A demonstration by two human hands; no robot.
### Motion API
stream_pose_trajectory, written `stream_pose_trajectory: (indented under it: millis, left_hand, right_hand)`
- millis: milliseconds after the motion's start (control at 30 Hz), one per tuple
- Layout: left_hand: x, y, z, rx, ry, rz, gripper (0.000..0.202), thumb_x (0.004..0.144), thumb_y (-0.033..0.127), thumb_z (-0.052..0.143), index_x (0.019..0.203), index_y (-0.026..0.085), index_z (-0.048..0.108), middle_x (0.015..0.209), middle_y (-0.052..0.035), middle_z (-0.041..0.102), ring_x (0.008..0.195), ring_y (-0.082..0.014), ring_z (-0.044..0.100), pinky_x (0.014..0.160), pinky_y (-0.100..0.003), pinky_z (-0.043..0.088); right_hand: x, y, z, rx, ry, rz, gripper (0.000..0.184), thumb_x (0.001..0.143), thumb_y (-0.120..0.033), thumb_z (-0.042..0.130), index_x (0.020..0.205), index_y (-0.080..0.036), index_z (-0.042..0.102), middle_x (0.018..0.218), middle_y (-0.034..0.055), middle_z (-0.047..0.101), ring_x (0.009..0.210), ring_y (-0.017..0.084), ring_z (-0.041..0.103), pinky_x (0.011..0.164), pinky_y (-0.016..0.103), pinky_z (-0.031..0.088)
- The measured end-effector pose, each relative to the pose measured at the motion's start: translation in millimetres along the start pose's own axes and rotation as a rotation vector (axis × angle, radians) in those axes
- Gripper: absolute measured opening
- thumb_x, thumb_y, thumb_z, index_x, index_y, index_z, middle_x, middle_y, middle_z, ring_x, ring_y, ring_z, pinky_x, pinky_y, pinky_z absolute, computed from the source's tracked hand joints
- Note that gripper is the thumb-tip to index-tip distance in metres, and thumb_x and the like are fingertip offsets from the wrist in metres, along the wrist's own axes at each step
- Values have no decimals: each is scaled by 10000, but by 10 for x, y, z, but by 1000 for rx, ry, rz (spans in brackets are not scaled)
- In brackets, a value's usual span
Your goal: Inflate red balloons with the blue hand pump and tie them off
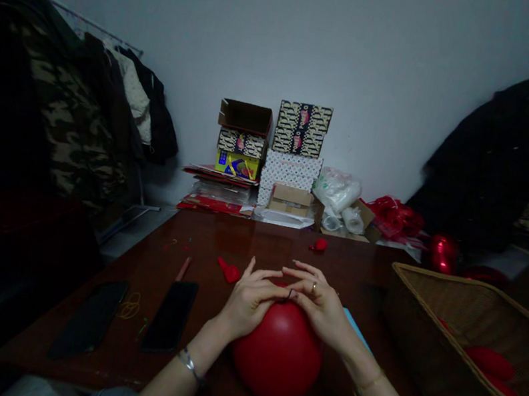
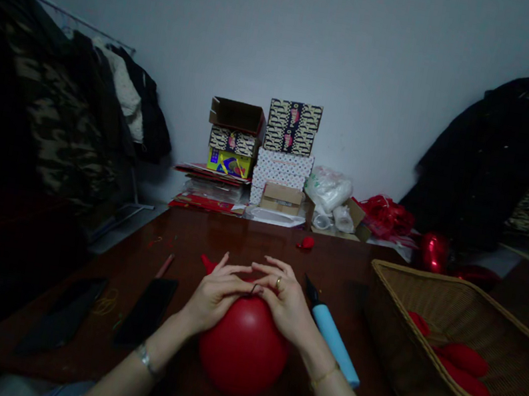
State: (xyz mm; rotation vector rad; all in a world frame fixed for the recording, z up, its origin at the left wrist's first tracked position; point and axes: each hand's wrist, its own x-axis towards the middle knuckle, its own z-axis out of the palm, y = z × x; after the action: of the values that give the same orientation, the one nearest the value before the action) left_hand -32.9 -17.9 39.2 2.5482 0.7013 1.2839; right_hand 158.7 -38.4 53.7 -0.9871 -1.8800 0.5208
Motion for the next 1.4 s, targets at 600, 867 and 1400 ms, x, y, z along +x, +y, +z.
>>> stream_pose_trajectory:
  millis: [600,867,1400]
  left_hand:
    - [-33,10,146,176,277,-93,323,857,117,467,1109,241,627,1009,-46,710,890,-178,673,1064,-505,316]
    - [-37,66,159,131,317,-164,274,867,170,493,1078,251,648,984,-17,717,835,-174,684,1059,-471,353]
    - [4,93,50,-249,234,-363,329,900,208,424,1171,231,609,1246,-58,588,1214,-206,484,1079,-452,304]
  right_hand:
    - [-55,-226,255,-3,203,-32,250,847,-307,500,1034,-332,663,1489,-51,227,1365,231,197,1097,480,182]
    - [46,-113,612,-296,687,-48,283,864,-288,508,1127,-309,610,1469,-23,274,1342,225,247,1066,486,272]
    - [10,155,577,-159,359,95,266,746,-359,660,1000,-282,682,1433,40,353,1329,242,278,1056,468,280]
